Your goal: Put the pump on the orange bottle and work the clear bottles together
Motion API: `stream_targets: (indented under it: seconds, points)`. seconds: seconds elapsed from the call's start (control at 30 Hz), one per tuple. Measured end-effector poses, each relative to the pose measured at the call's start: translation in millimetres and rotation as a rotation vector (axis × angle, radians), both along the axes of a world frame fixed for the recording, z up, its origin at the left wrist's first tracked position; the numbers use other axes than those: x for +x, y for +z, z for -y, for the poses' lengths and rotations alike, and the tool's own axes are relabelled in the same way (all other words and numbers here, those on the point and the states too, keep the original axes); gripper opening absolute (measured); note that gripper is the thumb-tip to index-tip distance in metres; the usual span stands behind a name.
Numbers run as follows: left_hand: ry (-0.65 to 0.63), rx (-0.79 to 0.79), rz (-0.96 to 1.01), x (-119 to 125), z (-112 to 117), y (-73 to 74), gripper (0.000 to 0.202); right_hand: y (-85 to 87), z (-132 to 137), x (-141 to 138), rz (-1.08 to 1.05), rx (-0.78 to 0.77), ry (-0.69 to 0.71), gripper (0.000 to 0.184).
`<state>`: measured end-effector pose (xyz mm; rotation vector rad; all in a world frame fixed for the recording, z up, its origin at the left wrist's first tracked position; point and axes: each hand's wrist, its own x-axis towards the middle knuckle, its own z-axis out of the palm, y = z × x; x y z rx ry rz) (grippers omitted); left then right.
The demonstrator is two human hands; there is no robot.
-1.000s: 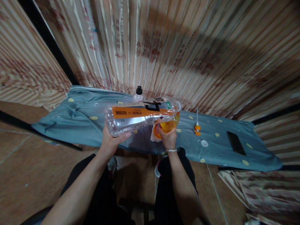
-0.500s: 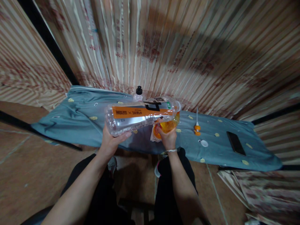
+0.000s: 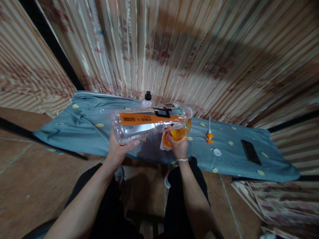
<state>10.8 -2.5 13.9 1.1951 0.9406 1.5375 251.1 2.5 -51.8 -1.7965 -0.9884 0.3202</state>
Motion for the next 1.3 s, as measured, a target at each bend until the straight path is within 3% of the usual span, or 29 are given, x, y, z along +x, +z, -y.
stream_targets:
  seconds: [0.47, 0.93, 1.3]
  points:
    - [0.009, -0.014, 0.033, 0.4, -1.1, -2.7, 0.09, -7.6, -1.8, 3.5, 0.011, 0.039, 0.025, 0.078]
    - [0.006, 0.01, -0.006, -0.9, -2.1, -6.0, 0.085, 0.3, -0.2, -0.2, 0.02, -0.006, -0.009, 0.071]
    - [-0.009, 0.024, -0.018, -2.6, -4.2, -10.4, 0.079, -4.5, -0.9, 2.3, 0.016, 0.019, 0.006, 0.075]
